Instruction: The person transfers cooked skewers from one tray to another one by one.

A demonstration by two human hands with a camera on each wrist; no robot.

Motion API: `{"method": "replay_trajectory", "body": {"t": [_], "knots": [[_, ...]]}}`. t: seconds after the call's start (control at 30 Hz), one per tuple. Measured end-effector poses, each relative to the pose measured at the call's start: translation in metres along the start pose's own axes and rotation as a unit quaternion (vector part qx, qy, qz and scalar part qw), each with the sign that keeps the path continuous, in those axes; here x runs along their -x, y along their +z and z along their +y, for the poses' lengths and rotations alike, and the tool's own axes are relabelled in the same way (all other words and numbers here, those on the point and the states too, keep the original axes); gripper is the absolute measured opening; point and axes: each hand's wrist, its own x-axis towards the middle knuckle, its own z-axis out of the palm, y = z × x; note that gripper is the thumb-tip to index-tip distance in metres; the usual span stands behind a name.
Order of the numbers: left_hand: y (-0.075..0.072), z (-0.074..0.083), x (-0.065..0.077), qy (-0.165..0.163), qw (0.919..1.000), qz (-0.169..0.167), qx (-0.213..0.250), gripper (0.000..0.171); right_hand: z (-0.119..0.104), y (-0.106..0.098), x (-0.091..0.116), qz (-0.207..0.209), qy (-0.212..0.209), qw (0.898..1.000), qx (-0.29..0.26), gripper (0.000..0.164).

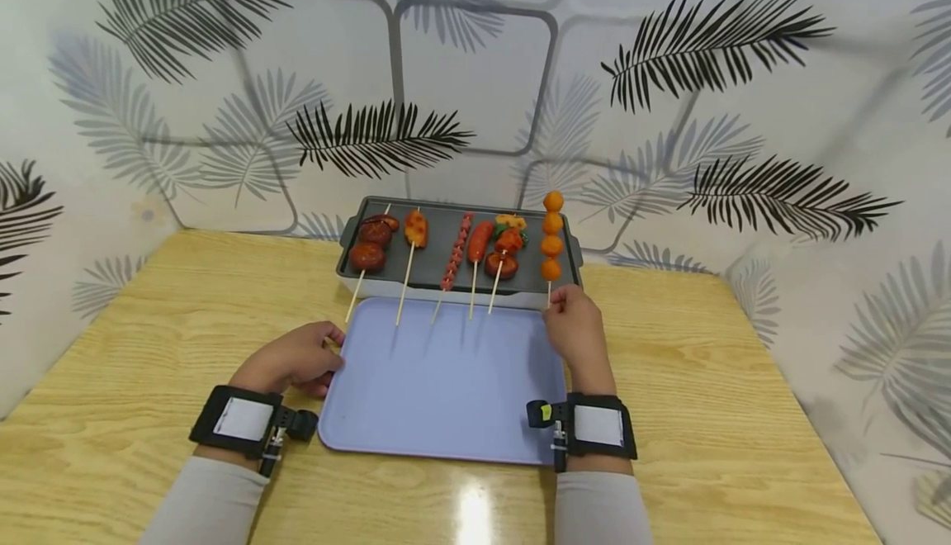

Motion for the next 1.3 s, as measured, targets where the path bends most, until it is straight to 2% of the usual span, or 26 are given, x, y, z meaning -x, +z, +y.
{"method": "replay_trajectory", "body": {"t": [0.4,0.67,0.87,1.1,1.3], "knots": [[0.000,0.000,0.002,0.004,0.9999,-0.001,0.010,0.033,-0.004,0.001,0.001,0.003,-0.016,1.000,-0.003,0.015],[0.000,-0.003,-0.002,0.014,0.9998,0.004,0.016,0.033,-0.006,0.002,-0.001,0.025,-0.040,0.999,-0.019,0.014],[0.000,-0.006,-0.002,0.008,0.9997,0.006,0.021,0.034,-0.012,0.008,0.000,0.056,-0.054,0.997,-0.026,0.013],[0.000,-0.003,-0.005,0.024,0.9997,0.007,-0.002,0.031,-0.021,0.009,0.001,0.124,-0.103,0.987,-0.022,0.009],[-0.001,-0.004,-0.001,0.022,0.9997,0.011,-0.006,0.031,-0.023,0.013,0.004,0.142,-0.124,0.982,-0.025,0.009]]}}
